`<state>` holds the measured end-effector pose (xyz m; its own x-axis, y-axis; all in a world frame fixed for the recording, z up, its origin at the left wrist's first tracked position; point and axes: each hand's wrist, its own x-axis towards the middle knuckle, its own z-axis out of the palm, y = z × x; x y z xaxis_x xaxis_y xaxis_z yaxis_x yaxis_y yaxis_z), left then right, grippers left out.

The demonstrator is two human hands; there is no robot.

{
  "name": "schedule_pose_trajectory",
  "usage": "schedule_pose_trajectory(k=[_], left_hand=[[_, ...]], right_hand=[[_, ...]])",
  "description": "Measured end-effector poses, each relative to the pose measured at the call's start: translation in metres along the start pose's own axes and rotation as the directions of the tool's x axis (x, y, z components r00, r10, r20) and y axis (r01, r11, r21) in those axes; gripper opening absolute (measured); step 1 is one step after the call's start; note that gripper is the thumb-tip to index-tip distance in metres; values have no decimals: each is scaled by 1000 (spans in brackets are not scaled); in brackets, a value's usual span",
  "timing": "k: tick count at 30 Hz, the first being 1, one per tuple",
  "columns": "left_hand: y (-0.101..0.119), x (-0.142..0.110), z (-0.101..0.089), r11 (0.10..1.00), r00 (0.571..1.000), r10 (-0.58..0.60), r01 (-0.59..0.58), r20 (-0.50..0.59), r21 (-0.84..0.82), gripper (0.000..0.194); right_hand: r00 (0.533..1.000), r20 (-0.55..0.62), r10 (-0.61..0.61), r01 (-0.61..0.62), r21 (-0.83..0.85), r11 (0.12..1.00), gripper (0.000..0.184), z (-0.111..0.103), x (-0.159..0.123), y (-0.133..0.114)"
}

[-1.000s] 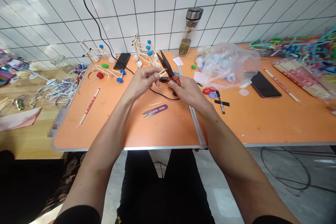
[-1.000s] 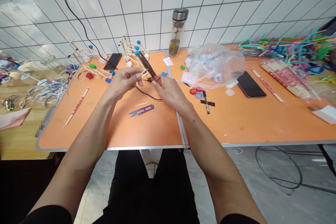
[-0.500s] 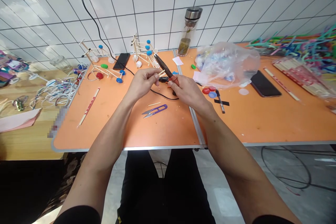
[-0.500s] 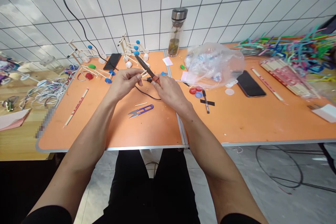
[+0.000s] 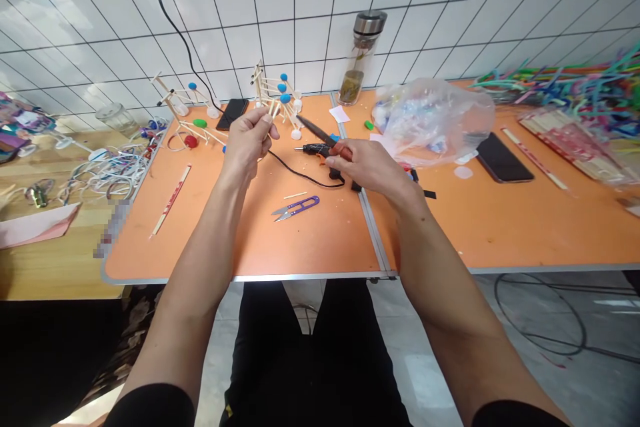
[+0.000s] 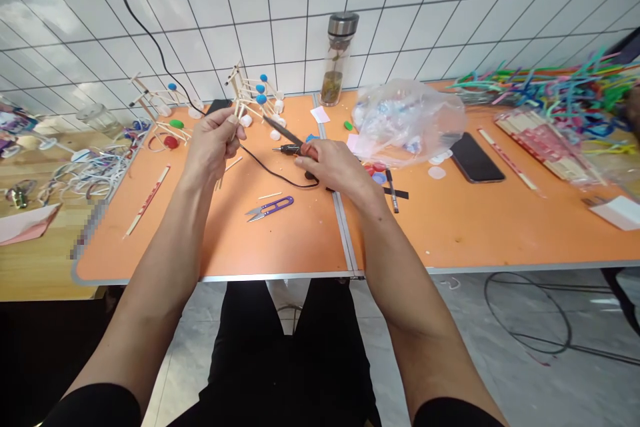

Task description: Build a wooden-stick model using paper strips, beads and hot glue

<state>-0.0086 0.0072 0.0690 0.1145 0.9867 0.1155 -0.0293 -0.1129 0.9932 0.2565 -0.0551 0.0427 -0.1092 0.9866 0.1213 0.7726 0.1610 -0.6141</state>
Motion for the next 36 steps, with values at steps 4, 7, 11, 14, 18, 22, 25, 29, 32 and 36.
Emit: schedule_pose_trajectory(k=[4,7,11,14,18,22,25,29,32,36], left_hand=[[-3,10,-10,994,994,-46,37,-96,-99,13],[-6,12,-9,990,993,-67,54,-100,-134,9],[-10,11,-5,990,997,-53,45,-52,-130,18],[-12,8,-3,992,999,-48,50,18,-116,19],[-13,4,0,995,992,-57,65,112,-71,20],[-17,0,6,998,966,-51,60,253,-29,23],[-19,-4,13,999,929,-51,53,367,6,22],[-17,-11,23,995,887,-97,82,451,52,23],[-15,-15,27,989,877,-148,127,458,76,25],[-16,-16,27,987,875,-159,137,457,82,24]], right_hand=[[950,307,-54,89,-102,991,27,-10,-7,-4],[845,521,-122,228,-145,963,27,-4,-13,-15],[720,682,-126,326,-172,929,23,15,-19,-29],[705,690,-164,349,-137,927,19,24,-24,-33],[714,662,-227,287,18,958,20,19,-26,-33],[934,255,-251,214,165,963,11,18,-20,-27],[925,-333,-182,257,196,946,17,26,-8,-16],[780,-545,-306,376,18,927,27,34,3,0],[754,-535,-381,408,-74,910,25,35,5,5],[738,-522,-427,425,-131,896,20,36,3,4]])
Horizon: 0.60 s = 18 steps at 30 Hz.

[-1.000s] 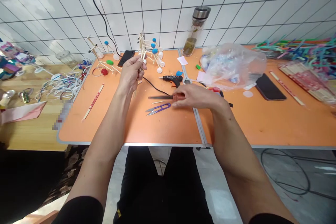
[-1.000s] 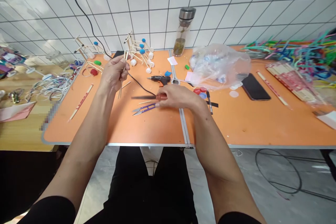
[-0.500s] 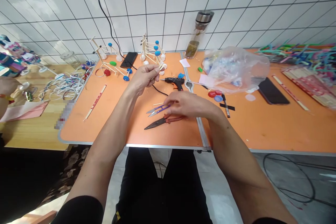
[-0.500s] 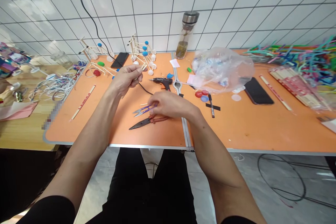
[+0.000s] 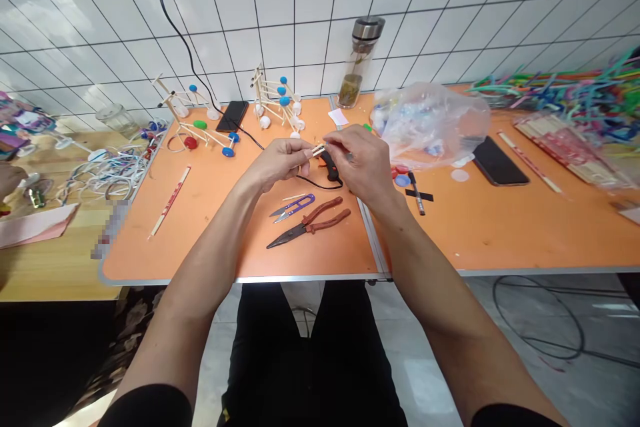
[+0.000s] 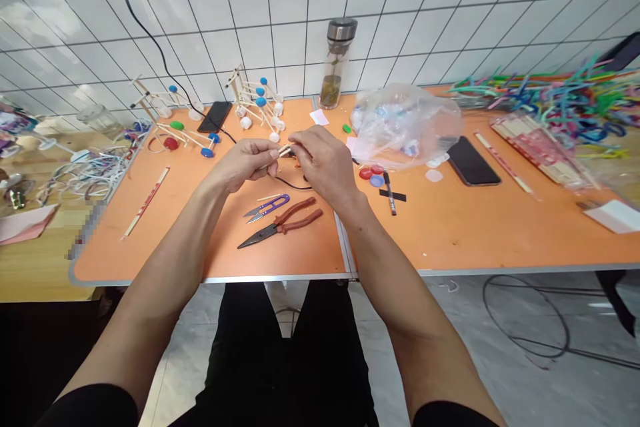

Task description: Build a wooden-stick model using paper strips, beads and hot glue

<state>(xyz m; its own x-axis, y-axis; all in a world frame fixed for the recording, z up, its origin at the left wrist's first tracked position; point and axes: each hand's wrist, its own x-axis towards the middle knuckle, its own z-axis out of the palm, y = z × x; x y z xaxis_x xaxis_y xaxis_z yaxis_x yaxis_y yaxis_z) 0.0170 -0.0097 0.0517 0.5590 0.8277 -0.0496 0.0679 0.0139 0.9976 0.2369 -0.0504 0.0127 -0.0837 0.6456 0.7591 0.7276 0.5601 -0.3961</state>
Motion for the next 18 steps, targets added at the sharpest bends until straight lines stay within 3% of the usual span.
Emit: schedule_pose_trajectory(k=[4,8,14,18], left_hand=[[-4,1,-2,1000,999,22,-21,32,-21,24],[-6,1,-5,998,998,13,-10,61,-57,31],[-6,1,-3,983,991,11,14,133,-185,45],[1,1,4,945,1000,-18,23,17,-326,37]], right_hand=[[1000,-16,-15,16,9,1000,21,0,1,0],[1000,-8,0,2,136,991,13,-2,4,3],[962,140,235,-270,345,899,5,-4,8,-8],[933,174,315,-353,269,896,8,-2,9,-18]])
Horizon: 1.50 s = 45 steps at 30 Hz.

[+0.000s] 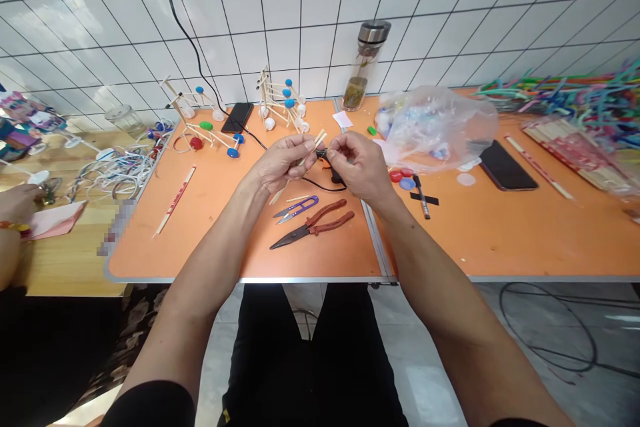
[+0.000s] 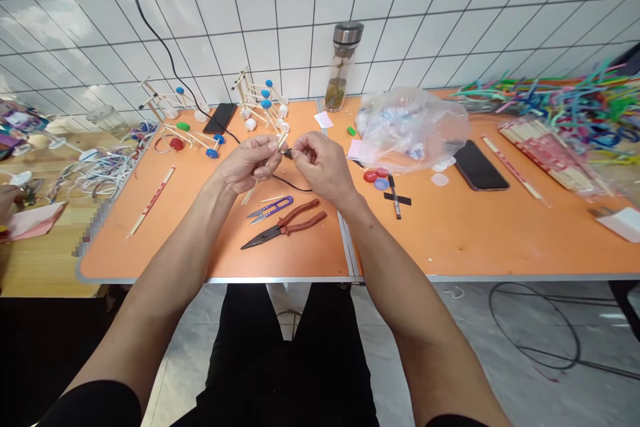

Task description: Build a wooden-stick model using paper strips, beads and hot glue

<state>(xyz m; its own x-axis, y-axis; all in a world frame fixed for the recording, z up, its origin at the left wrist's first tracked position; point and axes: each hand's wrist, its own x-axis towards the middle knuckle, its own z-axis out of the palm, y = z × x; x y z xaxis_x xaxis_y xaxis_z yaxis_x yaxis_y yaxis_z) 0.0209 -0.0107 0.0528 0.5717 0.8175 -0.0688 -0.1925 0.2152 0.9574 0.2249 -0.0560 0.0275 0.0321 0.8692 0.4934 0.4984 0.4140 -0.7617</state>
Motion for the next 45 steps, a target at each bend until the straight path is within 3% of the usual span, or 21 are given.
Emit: schedule_pose_trajectory(k=[5,8,11,16,18,25,28,33,45], left_hand=[[5,2,10,988,988,-3,-21,-156,-151,19],[1,7,12,967,942,39,-120,-334,-226,14],[-5,14,12,939,886,75,-217,-457,-268,17],[-16,20,12,915,844,78,-272,-530,-298,18],[-20,21,12,929,835,74,-257,-545,-268,20],[-26,23,-3,949,822,159,-280,-547,-144,19],[-27,24,-8,947,806,207,-307,-554,-93,33],[-29,25,-10,944,788,255,-328,-560,-31,59],[-27,23,-9,949,795,282,-315,-537,31,60]], right_hand=[[995,78,61,-59,-23,998,11,6,-4,-4],[967,190,170,-201,152,968,27,15,-9,-7],[911,337,240,-338,271,901,33,28,-14,-7],[904,323,279,-353,199,914,23,38,-18,-6],[898,336,286,-369,218,904,14,36,-18,-9],[807,413,421,-554,284,783,24,26,-13,-22],[789,436,433,-579,291,761,23,25,-12,-22],[778,451,437,-595,304,745,26,23,-12,-25],[801,437,410,-557,290,778,26,22,-12,-22]])
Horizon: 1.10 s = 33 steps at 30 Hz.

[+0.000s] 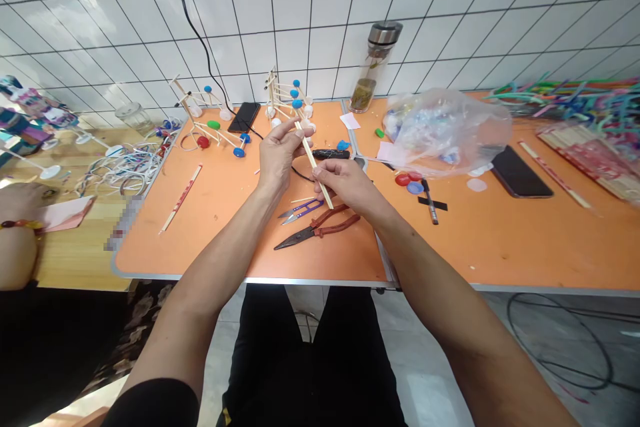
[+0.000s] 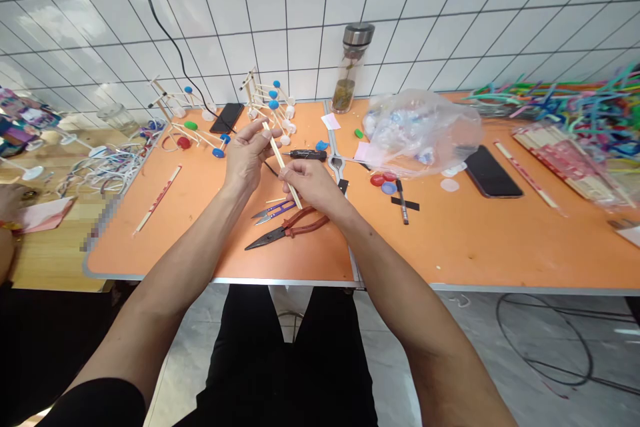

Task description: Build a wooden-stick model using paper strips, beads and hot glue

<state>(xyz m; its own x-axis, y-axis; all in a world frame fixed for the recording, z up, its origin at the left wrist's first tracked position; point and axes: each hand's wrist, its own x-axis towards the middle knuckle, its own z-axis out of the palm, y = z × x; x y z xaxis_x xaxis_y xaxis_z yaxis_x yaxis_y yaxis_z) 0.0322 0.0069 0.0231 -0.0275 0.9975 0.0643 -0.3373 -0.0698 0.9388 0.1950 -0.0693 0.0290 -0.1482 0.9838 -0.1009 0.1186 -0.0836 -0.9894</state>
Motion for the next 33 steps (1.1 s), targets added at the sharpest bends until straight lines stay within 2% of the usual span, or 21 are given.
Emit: schedule_pose_trajectory(k=[9,16,19,22,25,27,28,29,30,31,33], left_hand=[[9,-3,0,999,999,-4,6,-39,53,35],[8,-2,-2,997,999,4,-1,-42,78,32],[8,-1,-1,998,997,-42,45,-66,35,24],[10,1,0,991,989,-125,120,-79,-59,16],[12,2,1,973,975,-200,186,-92,-138,11],[13,3,1,958,964,-246,226,-99,-179,12],[13,3,1,949,958,-269,246,-99,-197,13],[13,4,1,940,952,-291,265,-97,-216,15],[13,4,1,930,945,-312,283,-95,-235,16],[12,5,0,919,939,-331,300,-90,-256,17],[9,6,0,898,928,-365,328,-77,-293,17]], right_hand=[[999,-19,44,-44,-4,999,30,2,-3,-6],[997,-45,67,-69,-34,997,29,3,-2,-6],[996,-35,79,-80,-34,996,28,3,-3,-8],[999,6,49,-49,-5,999,24,0,-3,-6],[999,40,-20,19,21,1000,35,-5,0,3],[993,-5,-117,117,-4,993,37,-8,5,12],[978,-50,-204,200,-66,978,32,-9,7,16],[943,-94,-320,303,-162,939,25,-10,10,21],[880,-107,-462,418,-286,862,20,-11,13,25],[795,-78,-601,527,-402,749,20,-11,15,29],[629,21,-777,663,-536,522,27,-11,19,36]])
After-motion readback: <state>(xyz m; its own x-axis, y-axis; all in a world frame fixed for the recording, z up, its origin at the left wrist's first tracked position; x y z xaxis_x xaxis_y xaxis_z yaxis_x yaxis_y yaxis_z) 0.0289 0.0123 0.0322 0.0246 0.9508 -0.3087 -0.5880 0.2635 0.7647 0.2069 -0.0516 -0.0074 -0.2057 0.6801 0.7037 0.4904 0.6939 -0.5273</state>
